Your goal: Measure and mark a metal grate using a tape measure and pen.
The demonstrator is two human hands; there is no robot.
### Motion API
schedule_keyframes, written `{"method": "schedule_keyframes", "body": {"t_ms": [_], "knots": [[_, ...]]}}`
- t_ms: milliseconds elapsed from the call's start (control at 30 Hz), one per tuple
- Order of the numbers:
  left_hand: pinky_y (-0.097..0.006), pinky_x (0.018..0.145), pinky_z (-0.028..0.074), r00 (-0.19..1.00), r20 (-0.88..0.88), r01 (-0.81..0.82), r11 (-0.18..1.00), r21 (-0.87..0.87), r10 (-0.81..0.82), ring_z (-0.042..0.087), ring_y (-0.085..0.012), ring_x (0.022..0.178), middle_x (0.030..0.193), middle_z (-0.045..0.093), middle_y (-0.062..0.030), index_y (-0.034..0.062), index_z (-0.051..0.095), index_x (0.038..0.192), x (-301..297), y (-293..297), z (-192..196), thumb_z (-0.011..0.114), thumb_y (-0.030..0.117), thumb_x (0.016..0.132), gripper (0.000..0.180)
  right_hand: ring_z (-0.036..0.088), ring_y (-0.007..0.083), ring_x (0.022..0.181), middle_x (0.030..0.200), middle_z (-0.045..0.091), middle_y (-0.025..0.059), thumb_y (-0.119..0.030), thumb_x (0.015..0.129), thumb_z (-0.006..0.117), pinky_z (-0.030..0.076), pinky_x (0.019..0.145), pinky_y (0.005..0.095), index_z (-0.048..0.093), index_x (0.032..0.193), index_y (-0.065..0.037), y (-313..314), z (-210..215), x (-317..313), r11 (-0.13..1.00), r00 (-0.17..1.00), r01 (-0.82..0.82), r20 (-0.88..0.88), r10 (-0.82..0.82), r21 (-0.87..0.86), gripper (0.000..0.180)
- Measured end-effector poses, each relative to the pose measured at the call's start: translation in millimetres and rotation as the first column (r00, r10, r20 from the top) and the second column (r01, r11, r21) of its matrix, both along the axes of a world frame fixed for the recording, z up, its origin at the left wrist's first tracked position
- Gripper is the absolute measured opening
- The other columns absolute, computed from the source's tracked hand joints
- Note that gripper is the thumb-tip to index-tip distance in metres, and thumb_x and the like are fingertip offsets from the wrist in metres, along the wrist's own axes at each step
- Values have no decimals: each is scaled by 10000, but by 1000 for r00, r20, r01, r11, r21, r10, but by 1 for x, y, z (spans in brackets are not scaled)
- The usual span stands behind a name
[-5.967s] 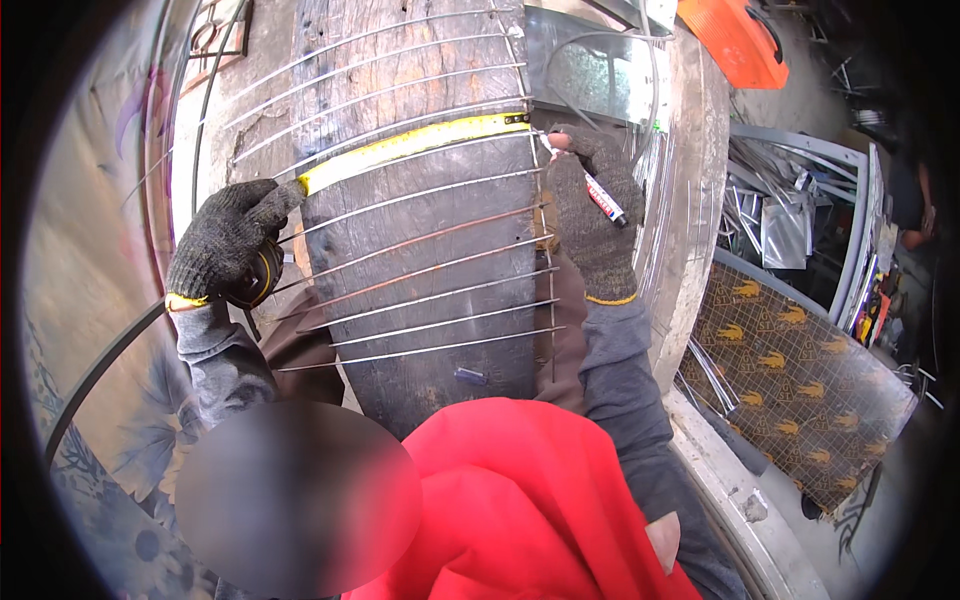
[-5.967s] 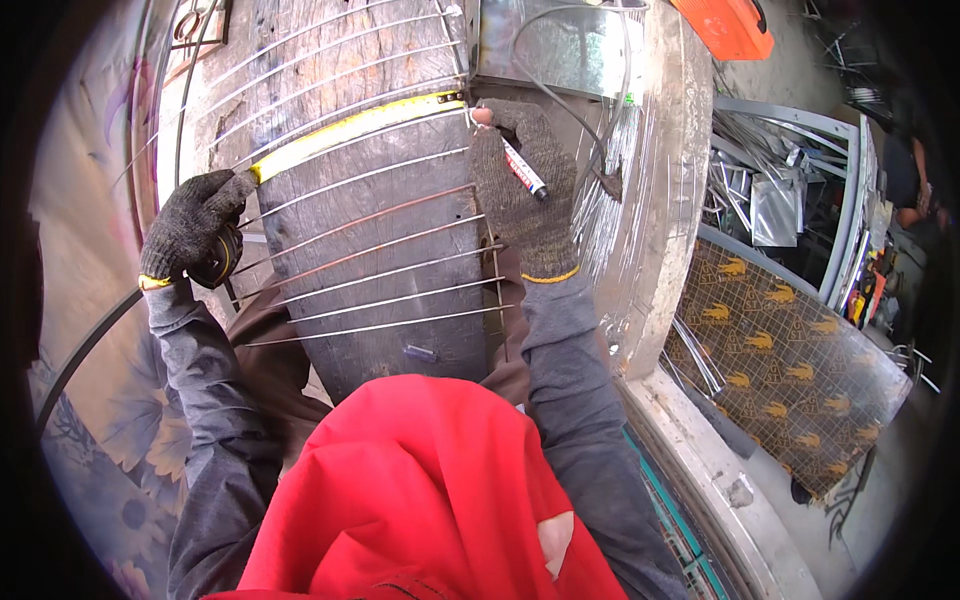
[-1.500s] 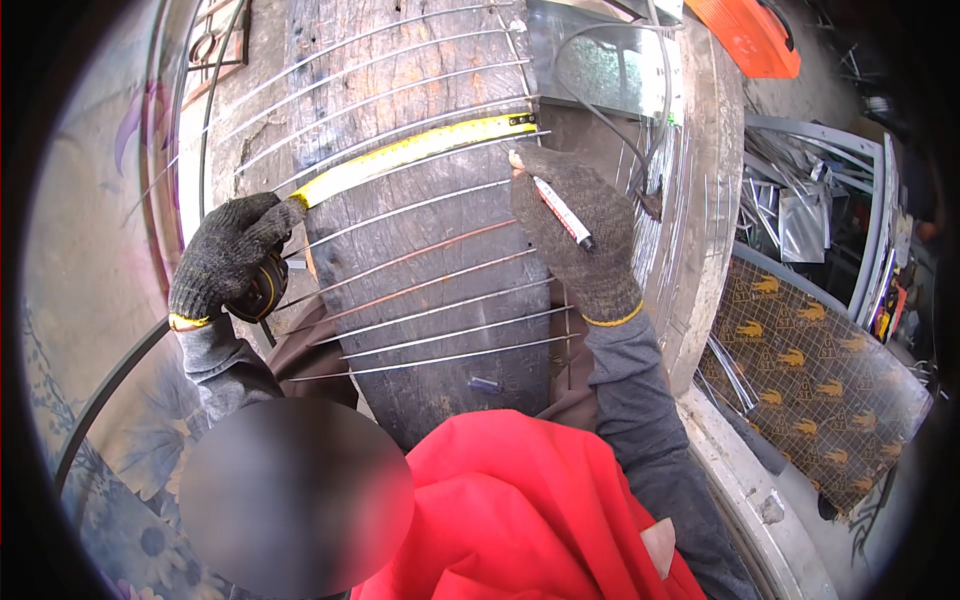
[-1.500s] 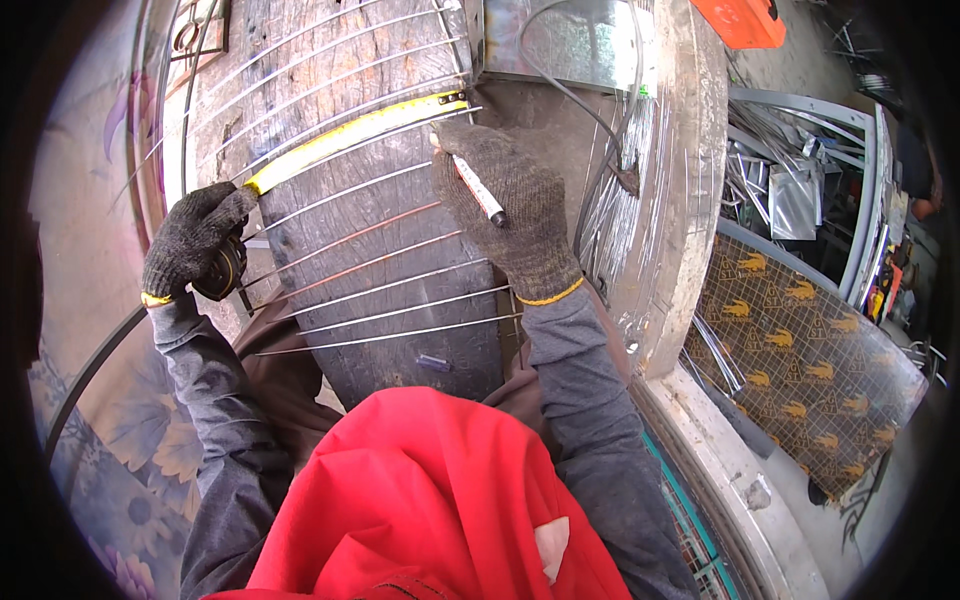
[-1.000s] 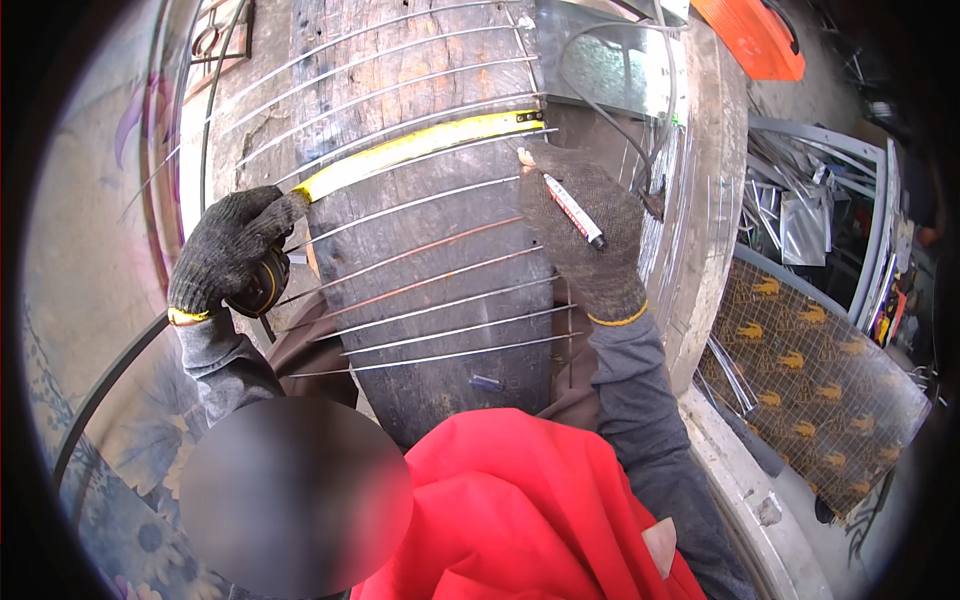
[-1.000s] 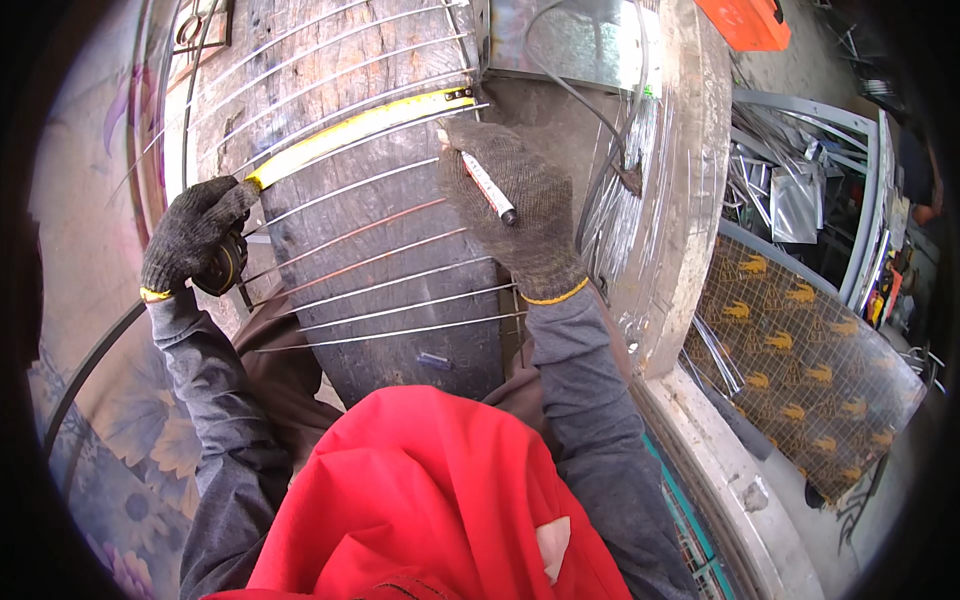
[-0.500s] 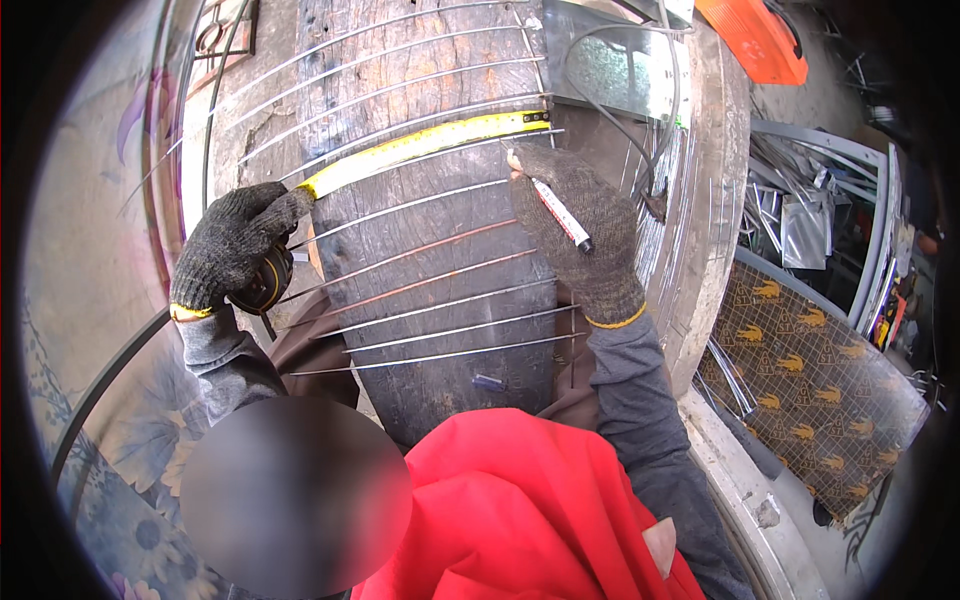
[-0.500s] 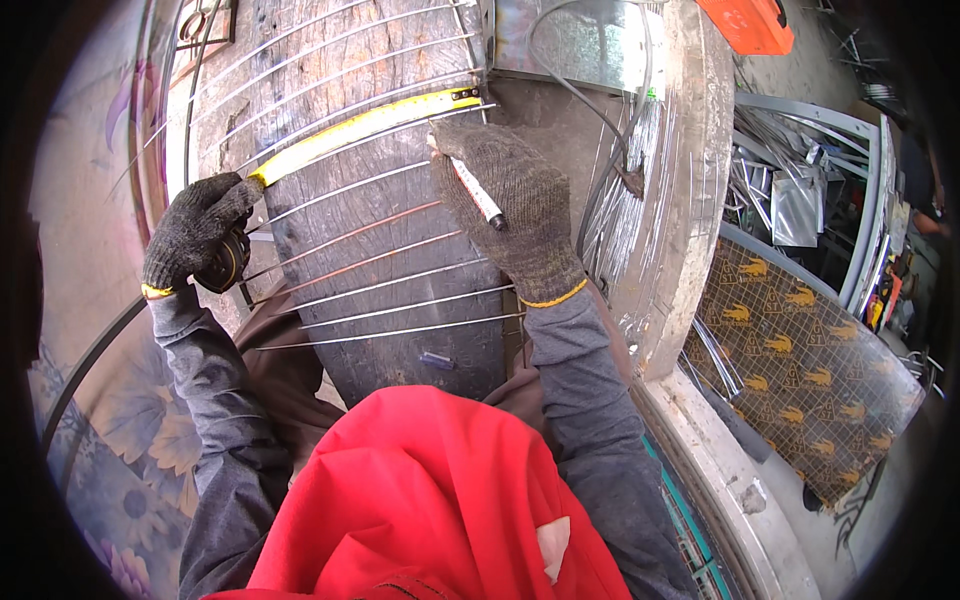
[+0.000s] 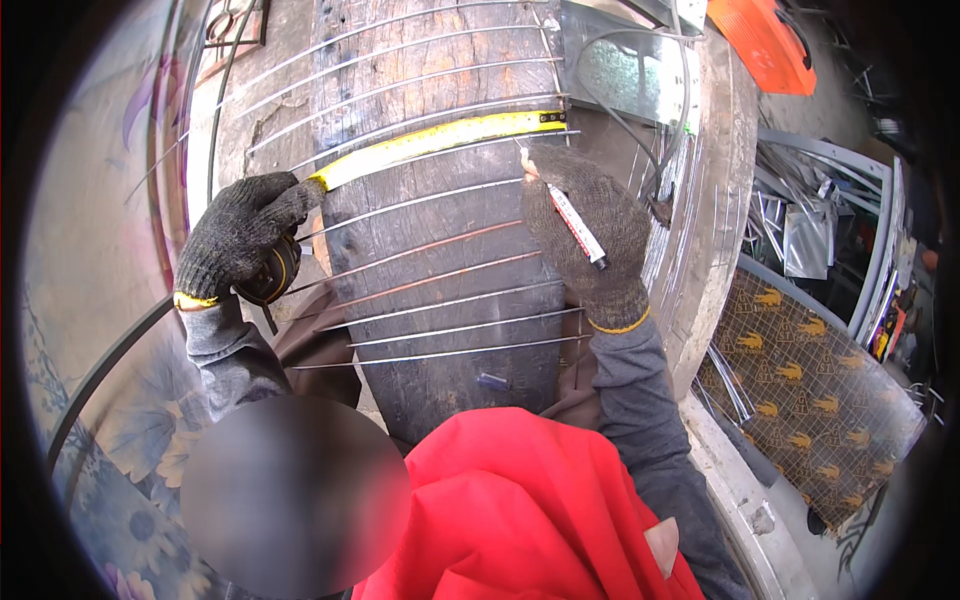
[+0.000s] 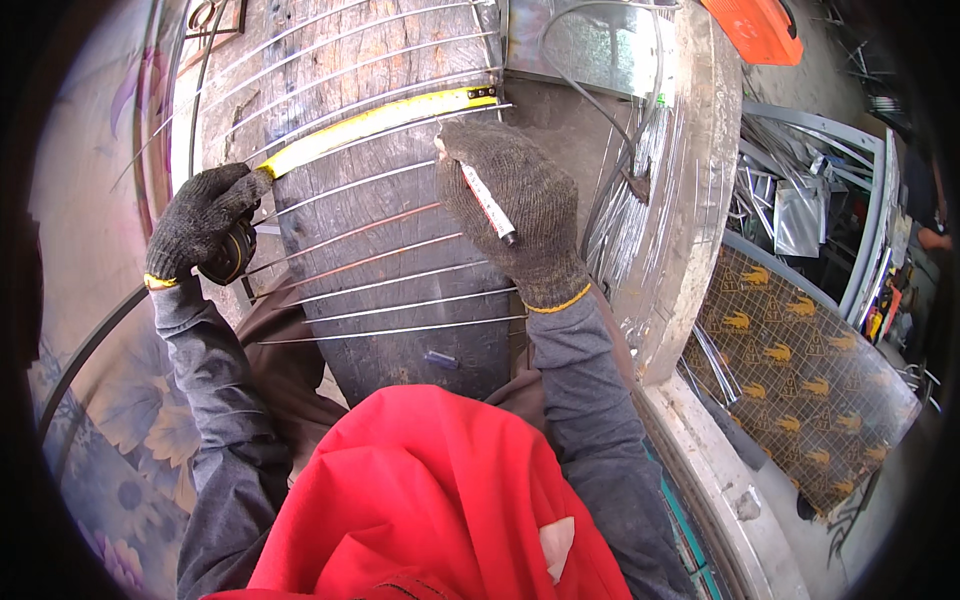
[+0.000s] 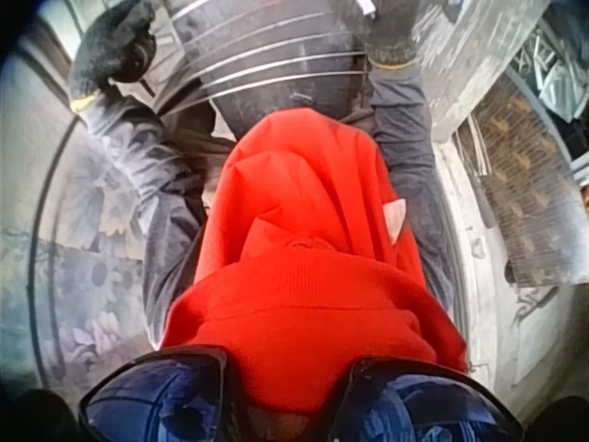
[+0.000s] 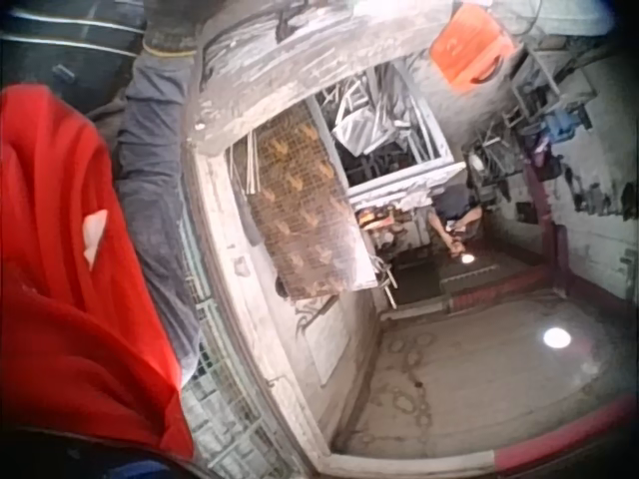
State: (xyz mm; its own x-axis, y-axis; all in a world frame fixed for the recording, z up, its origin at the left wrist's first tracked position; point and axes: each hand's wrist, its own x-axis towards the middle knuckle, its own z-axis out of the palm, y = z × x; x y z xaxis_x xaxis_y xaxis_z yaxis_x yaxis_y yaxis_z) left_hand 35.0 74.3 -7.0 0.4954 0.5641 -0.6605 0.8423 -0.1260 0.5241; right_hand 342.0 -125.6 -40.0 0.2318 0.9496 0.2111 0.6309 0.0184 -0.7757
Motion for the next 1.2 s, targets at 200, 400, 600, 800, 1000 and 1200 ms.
{"method": "schedule_keyframes", "body": {"t_ms": [200, 400, 600, 800, 1000, 1200], "knots": [[-338, 664, 469, 998, 49, -40, 999, -14, 41, 543, -150, 694, 744, 593, -67, -22, 670, 993, -4, -1, -1, 616, 471, 995, 495, 735, 298, 993, 1101, 751, 122, -105, 866, 769, 588, 867, 397, 734, 1157, -85, 8, 4, -2, 998, 988, -57, 146, 51, 37, 293], [-325, 659, 457, 998, 28, -61, 997, -49, 62, 523, -133, 697, 740, 576, -54, -18, 680, 1010, 2, -3, 4, 631, 499, 981, 520, 736, 306, 982, 1097, 752, 130, -102, 871, 764, 589, 851, 396, 735, 1153, -81, 7, 4, -2, 999, 989, -45, 142, 43, 11, 285], [-345, 702, 493, 995, 6, -97, 994, -53, 97, 571, -159, 718, 768, 633, -102, -24, 690, 1011, 4, -5, 6, 635, 449, 990, 476, 730, 308, 1007, 1114, 750, 124, -102, 861, 763, 583, 870, 401, 734, 1176, -90, 7, 0, -1, 998, 990, -59, 126, 57, 12, 317], [-340, 713, 499, 995, -28, -102, 993, -64, 101, 583, -161, 729, 781, 647, -98, -24, 699, 1028, 4, -4, 6, 642, 461, 986, 490, 731, 310, 1005, 1120, 750, 124, -109, 865, 760, 583, 877, 400, 732, 1193, -99, 7, -2, -1, 997, 991, -73, 115, 71, 14, 330], [-332, 671, 475, 997, -26, -76, 997, -16, 75, 544, -142, 703, 739, 591, -59, -18, 670, 996, 0, -4, 2, 622, 482, 994, 502, 740, 291, 968, 1099, 755, 121, -94, 879, 755, 592, 833, 383, 738, 1157, -83, 8, 2, -2, 998, 993, -40, 116, 35, 40, 279], [-340, 679, 487, 999, -25, -21, 999, -36, 20, 558, -152, 704, 755, 603, -75, -19, 678, 1021, 2, -1, 3, 615, 456, 999, 480, 744, 283, 953, 1094, 757, 118, -102, 879, 759, 596, 823, 380, 739, 1138, -80, 12, 7, -9, 999, 990, -44, 133, 42, 15, 260]]}}
